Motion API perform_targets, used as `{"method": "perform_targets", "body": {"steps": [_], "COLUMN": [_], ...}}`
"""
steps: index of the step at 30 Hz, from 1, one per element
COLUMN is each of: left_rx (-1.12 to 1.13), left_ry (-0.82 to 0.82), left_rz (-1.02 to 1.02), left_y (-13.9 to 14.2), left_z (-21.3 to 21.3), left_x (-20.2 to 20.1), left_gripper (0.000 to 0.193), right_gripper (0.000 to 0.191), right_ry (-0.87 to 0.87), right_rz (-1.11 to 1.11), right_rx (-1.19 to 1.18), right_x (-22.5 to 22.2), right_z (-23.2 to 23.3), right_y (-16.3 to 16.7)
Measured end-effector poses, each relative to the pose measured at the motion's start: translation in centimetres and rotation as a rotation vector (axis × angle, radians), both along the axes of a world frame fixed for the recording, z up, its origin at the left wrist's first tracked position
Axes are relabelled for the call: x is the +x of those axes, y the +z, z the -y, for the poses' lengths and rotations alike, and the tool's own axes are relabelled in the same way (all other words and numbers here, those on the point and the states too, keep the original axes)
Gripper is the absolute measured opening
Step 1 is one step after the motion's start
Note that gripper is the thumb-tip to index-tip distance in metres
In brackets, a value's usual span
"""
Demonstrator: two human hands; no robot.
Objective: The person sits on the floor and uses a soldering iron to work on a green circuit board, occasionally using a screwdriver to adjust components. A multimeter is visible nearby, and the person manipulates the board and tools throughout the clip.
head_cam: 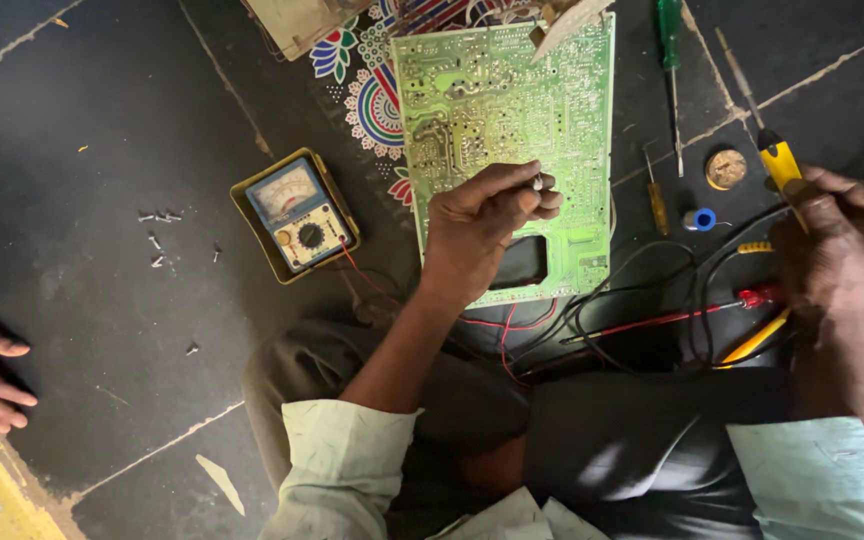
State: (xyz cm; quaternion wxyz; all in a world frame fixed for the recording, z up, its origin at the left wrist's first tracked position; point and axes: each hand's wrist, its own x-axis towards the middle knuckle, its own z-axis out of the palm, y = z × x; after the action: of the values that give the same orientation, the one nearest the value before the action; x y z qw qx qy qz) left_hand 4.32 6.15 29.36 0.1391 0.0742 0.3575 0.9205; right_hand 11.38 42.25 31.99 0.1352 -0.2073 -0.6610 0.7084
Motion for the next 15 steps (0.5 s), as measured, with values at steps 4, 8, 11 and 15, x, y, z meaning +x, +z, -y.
{"method": "perform_targets", "body": {"steps": [4, 8, 11, 15], "left_rx": [-0.011, -0.017, -0.177, -0.481], "left_ry": [0.016, 0.053, 0.094, 0.236], "left_rz": [-0.038, -0.044, 0.03, -0.01], "left_y": [0.9, 1.8, 1.4, -1.6], "left_z": [0.2, 0.4, 1.1, 5.6], "left_x": [-0.1, -0.4, -0.8, -2.8], "left_gripper": [0.027, 0.026, 0.026, 0.025], "right_gripper": [0.01, 0.014, 0.016, 0.01], "right_ry": [-0.072, -0.038, -0.041, -0.178], "right_rz": [0.049, -0.008, 0.036, 0.053], "right_rx": [0.084, 0.046, 0.154, -0.061], "right_x": [0.3, 0.1, -0.2, 0.3], "right_z": [-0.9, -1.3, -1.6, -2.9], "right_y": [-1.4, -1.3, -1.1, -1.8]}}
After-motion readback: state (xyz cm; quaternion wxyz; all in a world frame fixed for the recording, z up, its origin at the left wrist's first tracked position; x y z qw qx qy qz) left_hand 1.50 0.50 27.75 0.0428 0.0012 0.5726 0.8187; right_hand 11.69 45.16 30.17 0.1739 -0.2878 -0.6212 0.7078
